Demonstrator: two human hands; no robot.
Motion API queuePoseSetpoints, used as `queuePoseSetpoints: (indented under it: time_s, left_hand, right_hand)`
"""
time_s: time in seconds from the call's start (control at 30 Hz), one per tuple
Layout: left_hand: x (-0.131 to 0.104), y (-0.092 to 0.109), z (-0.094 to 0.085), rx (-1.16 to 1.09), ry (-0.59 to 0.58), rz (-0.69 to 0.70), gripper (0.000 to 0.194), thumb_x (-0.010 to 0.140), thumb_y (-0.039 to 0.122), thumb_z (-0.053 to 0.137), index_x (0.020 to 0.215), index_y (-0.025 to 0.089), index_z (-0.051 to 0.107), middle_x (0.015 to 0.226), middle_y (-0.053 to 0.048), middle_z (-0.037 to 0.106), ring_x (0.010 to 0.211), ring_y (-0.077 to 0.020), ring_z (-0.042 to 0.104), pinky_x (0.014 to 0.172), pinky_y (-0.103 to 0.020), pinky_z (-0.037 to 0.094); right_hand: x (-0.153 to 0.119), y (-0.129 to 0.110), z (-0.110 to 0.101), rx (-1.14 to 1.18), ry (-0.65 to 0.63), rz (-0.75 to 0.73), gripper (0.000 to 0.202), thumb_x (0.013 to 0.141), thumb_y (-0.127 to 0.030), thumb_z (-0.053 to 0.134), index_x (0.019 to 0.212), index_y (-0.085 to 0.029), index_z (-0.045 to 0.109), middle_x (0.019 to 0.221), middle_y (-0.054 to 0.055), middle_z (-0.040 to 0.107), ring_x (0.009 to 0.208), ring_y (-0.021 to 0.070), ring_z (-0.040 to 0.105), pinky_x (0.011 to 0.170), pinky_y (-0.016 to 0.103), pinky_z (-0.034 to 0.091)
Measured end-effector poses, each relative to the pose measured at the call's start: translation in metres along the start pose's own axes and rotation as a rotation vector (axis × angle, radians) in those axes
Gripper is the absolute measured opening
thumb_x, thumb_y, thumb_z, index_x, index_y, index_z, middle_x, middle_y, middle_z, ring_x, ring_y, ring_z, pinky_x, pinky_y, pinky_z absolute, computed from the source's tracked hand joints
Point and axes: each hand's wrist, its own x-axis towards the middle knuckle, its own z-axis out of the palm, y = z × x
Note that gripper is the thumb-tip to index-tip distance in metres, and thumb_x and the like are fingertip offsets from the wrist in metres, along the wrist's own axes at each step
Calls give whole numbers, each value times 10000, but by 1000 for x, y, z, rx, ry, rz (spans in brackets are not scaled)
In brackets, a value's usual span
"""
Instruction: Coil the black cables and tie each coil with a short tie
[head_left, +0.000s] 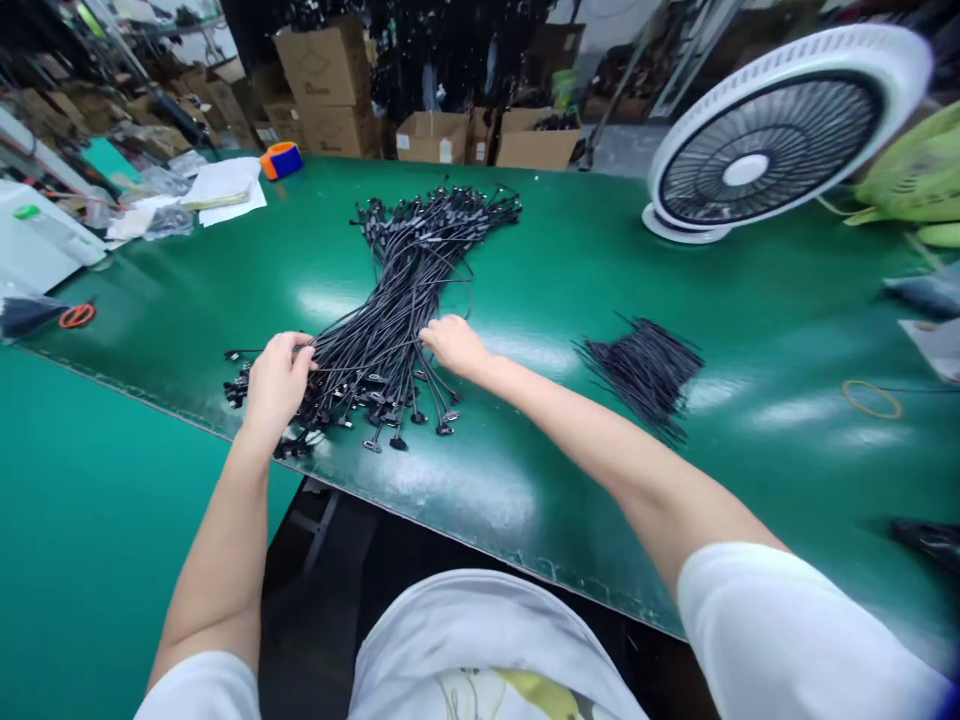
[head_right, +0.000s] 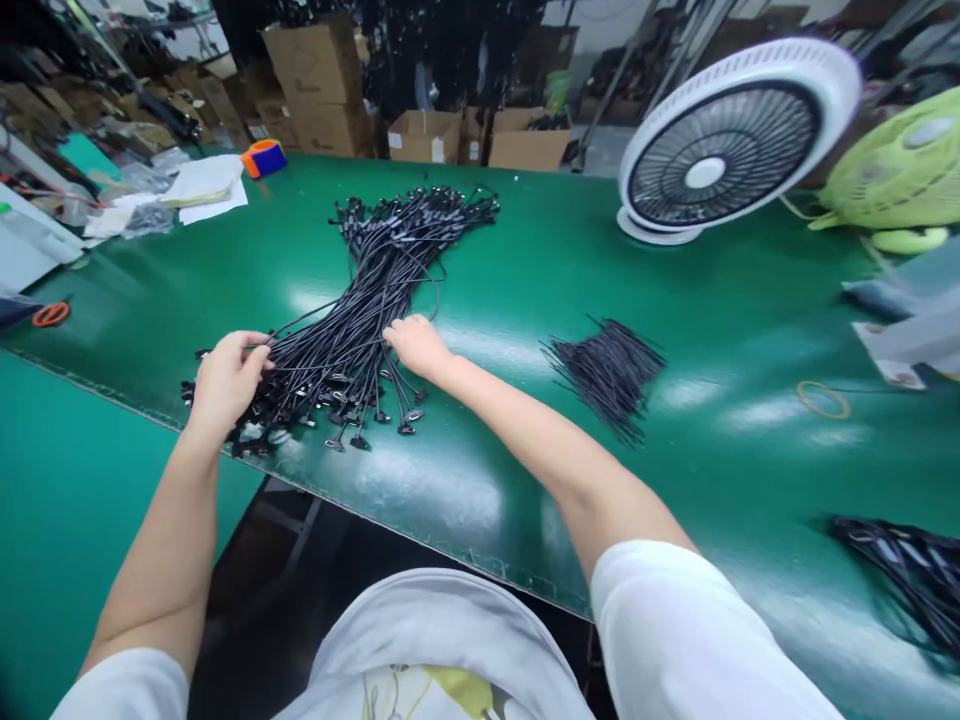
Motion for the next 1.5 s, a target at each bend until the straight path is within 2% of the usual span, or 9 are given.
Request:
queuePoseSetpoints:
  time_s: [0.2, 0.3, 0.43, 0.6, 0.83, 1.03, 1.17, 1.27, 1.5]
  left_hand:
    - [-11, 12, 4, 284, 23, 402, 371, 960, 243, 442, 1312, 196, 550, 1406, -143, 543, 1374, -321, 415, 1143, -542, 280]
    - [-23, 37, 22, 107, -122, 504, 385, 975, 326, 446, 1324, 189, 534, 1376, -126, 579, 1342, -293, 454, 1156, -535, 265]
    - [-39, 64, 21, -337, -335, 268, 287, 979, 370, 440, 1032, 186, 654, 761, -31, 659, 745, -178, 623, 764, -331, 513]
    - [-83, 67, -29, -1005, -650, 106, 218, 973, 308, 485, 912, 190, 658, 393, 103, 282, 333, -68, 268, 434, -218, 363]
    - [-100, 27, -85, -1539, -269, -213, 168, 838, 312, 728, 790, 229, 590, 365, 144, 299, 291, -17, 58, 367, -115, 373]
    - [-102, 62, -30, -856, 95, -136, 123, 925, 325, 573, 942, 256, 674, 794, 39, 691, 574, -101, 607, 545, -220, 530]
    - [-129, 121, 42, -646, -416, 137, 252, 912, 373, 576, 1068, 215, 695, 1068, -82, 713, 1050, -241, 653, 933, -363, 509]
    - [-141, 139, 72, -839, -796, 64, 236, 928, 391, 562, 990, 203, 692, 709, -27, 638, 697, -167, 624, 764, -311, 526]
    - [-116, 125, 60, -1391, -991, -407, 215, 871, 329, 664, 820, 121, 670, 538, 87, 242, 418, -34, 165, 361, -113, 258]
  right_hand:
    - [-31, 7, -75, 333, 545, -134, 282, 1011, -325, 390, 1016, -187, 636, 974, 54, 639, 937, 180, 573, 865, 339, 437]
    - [-53, 0, -104, 343, 540, -227, 270, 1003, -359, 420, 959, -206, 639, 886, 31, 621, 851, 166, 561, 810, 328, 435]
    - [-75, -8, -117, 198, 530, -293, 294, 1011, -359, 396, 980, -200, 641, 851, 38, 598, 808, 164, 544, 758, 321, 433]
    - [-89, 38, -139, -158, 614, -224, 418, 1028, -401, 287, 998, -195, 649, 854, 62, 589, 826, 183, 530, 753, 346, 428]
    - [-132, 72, -196, -482, 538, 140, 503, 1013, -504, 164, 1216, -316, 584, 1050, 86, 661, 891, 247, 566, 666, 385, 408]
    - [-202, -11, -127, -621, 202, 47, 295, 980, -236, 386, 1167, -147, 595, 762, 83, 621, 536, 138, 455, 471, 308, 155]
    - [-227, -63, -90, -342, 127, -202, 221, 956, -148, 399, 951, -167, 620, 720, 36, 593, 588, 122, 489, 503, 296, 181]
    - [-228, -55, -98, -271, 217, -40, 342, 1013, -348, 376, 869, -166, 627, 712, 41, 590, 632, 128, 509, 525, 291, 187]
    - [-267, 27, -96, 13, 232, 189, 330, 984, -425, 440, 1032, -186, 662, 910, 57, 666, 788, 153, 597, 627, 261, 375]
